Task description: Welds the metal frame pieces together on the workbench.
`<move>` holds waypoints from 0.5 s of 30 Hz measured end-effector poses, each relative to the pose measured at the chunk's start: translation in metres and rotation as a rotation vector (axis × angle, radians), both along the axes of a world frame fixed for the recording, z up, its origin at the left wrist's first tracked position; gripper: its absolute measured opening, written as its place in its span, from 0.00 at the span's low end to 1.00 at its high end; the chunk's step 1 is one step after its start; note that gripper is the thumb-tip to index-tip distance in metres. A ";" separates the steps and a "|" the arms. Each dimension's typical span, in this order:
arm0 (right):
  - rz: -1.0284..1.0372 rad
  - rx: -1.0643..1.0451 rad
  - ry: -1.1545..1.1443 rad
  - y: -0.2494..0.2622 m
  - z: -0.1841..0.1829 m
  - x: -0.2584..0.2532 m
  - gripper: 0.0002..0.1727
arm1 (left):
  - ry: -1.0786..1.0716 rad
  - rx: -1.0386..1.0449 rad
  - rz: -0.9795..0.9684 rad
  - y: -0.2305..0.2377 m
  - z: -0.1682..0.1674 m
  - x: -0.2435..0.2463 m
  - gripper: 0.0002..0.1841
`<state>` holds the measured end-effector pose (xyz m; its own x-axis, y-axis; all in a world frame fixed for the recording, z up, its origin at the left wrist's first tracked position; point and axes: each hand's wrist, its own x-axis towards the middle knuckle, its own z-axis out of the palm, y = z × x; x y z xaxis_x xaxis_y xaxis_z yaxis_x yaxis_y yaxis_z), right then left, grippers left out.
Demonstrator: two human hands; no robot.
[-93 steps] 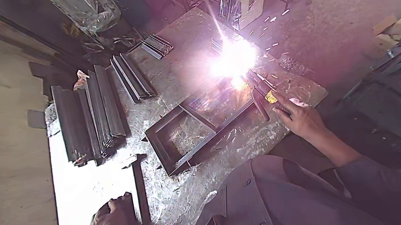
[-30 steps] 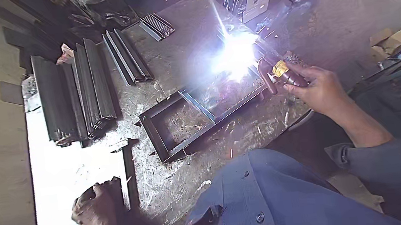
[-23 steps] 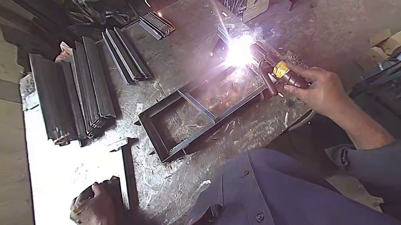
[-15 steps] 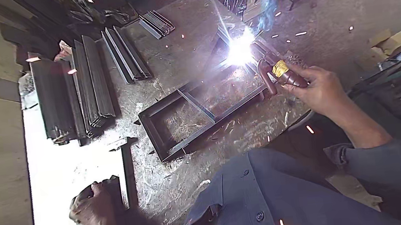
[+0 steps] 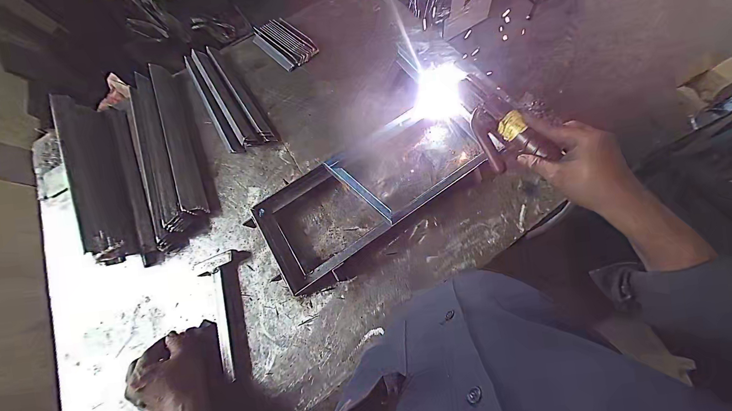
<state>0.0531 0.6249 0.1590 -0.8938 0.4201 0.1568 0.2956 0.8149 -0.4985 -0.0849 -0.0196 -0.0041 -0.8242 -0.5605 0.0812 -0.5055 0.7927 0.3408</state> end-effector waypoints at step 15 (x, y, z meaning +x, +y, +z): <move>0.034 -0.027 0.124 0.001 -0.005 0.006 0.32 | 0.134 -0.104 -0.022 -0.030 -0.042 -0.009 0.27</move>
<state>0.0592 0.6256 0.1544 -0.8820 0.3956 0.2561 0.2030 0.8093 -0.5512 -0.0939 -0.0500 -0.0460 -0.8141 -0.5251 0.2481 -0.4428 0.8376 0.3200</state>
